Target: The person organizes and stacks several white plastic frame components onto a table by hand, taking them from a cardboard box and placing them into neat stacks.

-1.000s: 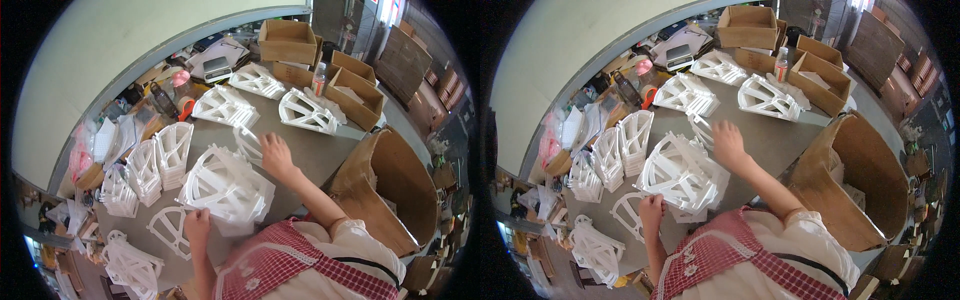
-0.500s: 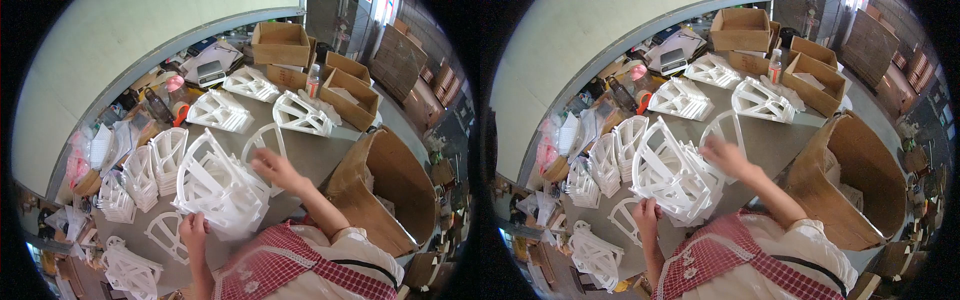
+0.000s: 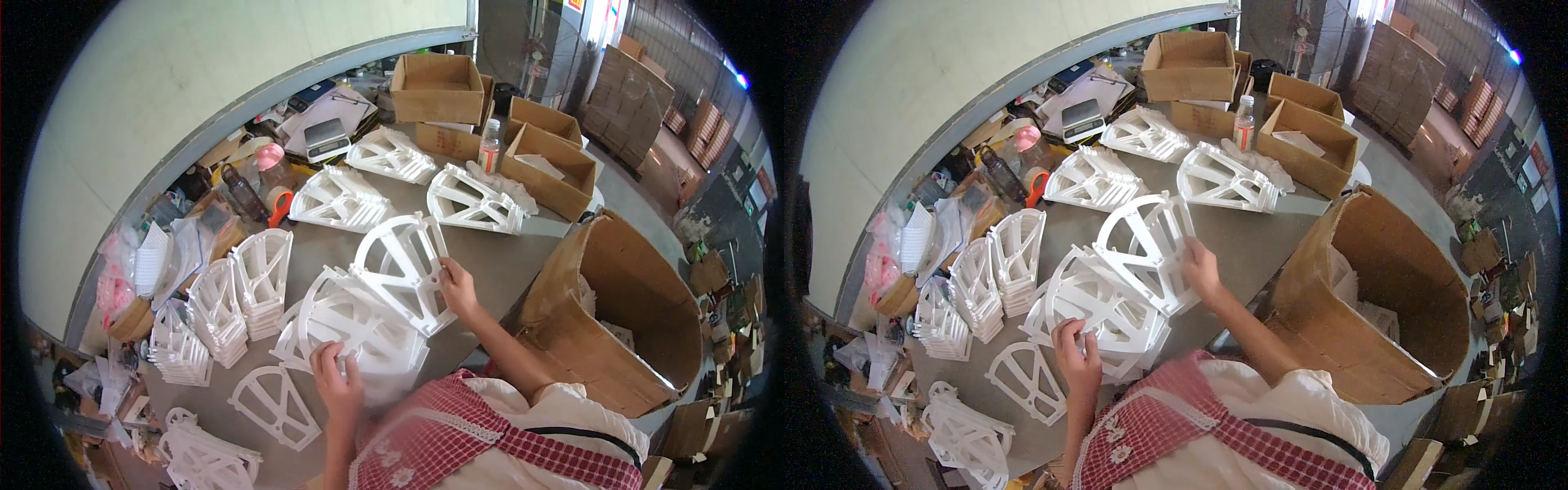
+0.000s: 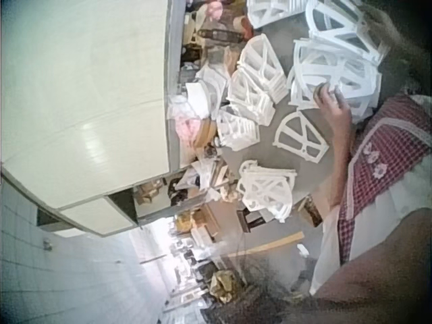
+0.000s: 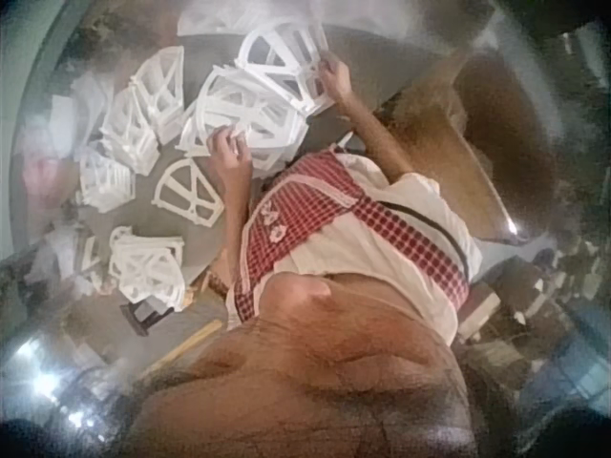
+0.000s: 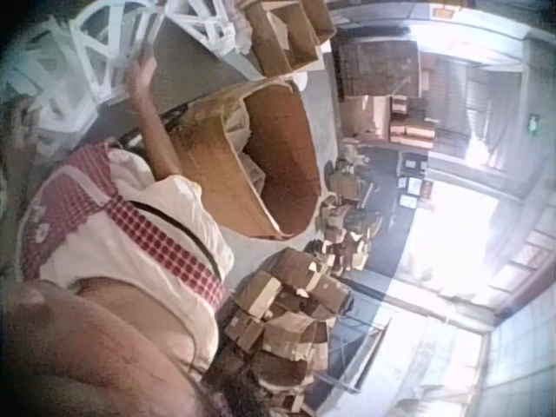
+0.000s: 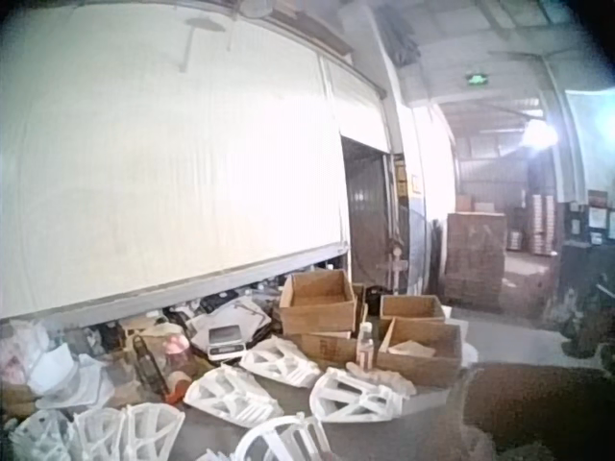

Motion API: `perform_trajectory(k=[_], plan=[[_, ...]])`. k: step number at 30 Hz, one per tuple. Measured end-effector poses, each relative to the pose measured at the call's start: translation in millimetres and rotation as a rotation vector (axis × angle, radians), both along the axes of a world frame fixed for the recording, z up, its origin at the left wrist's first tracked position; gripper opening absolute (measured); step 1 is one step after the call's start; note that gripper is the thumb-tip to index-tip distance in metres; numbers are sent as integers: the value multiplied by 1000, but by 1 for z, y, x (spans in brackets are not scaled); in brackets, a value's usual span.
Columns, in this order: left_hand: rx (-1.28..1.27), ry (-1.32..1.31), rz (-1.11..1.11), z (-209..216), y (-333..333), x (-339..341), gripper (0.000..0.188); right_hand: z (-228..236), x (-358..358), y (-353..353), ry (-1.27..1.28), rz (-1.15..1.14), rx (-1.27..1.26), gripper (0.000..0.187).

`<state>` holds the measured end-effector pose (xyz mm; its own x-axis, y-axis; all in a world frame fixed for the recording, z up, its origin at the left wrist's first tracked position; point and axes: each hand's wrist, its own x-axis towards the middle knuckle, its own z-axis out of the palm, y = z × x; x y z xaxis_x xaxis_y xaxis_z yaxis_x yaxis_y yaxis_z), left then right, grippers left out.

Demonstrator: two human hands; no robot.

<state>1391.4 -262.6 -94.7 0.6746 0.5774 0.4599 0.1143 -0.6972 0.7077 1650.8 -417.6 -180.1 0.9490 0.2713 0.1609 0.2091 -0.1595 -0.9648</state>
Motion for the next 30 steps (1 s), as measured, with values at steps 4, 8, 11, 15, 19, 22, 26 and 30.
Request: perform_trajectory(k=[4, 8, 11, 15, 19, 22, 26, 30], plan=[[114, 67, 12, -1, 1, 0, 31, -2, 5, -5, -91, -94, -127, 28], [237, 188, 72, 2, 1, -4, 35, 15, -2, -6, -350, -245, -511, 26], [222, 225, 86, 4, 1, -7, 34, 3, 2, -13, -566, -276, -513, 29], [288, 201, 120, 4, 0, -9, 34, -4, 8, -28, -616, -208, -508, 32], [248, 189, 122, 2, 1, -11, 34, -10, 12, -39, -592, -148, -479, 33], [233, 193, 130, 4, 0, -12, 34, -6, 12, -42, -545, -139, -386, 32], [245, 205, 140, 4, 2, -13, 33, 5, 13, -46, -600, -82, -372, 27], [220, 219, 133, 2, 4, -17, 33, 7, 15, -42, -561, -34, -491, 29]])
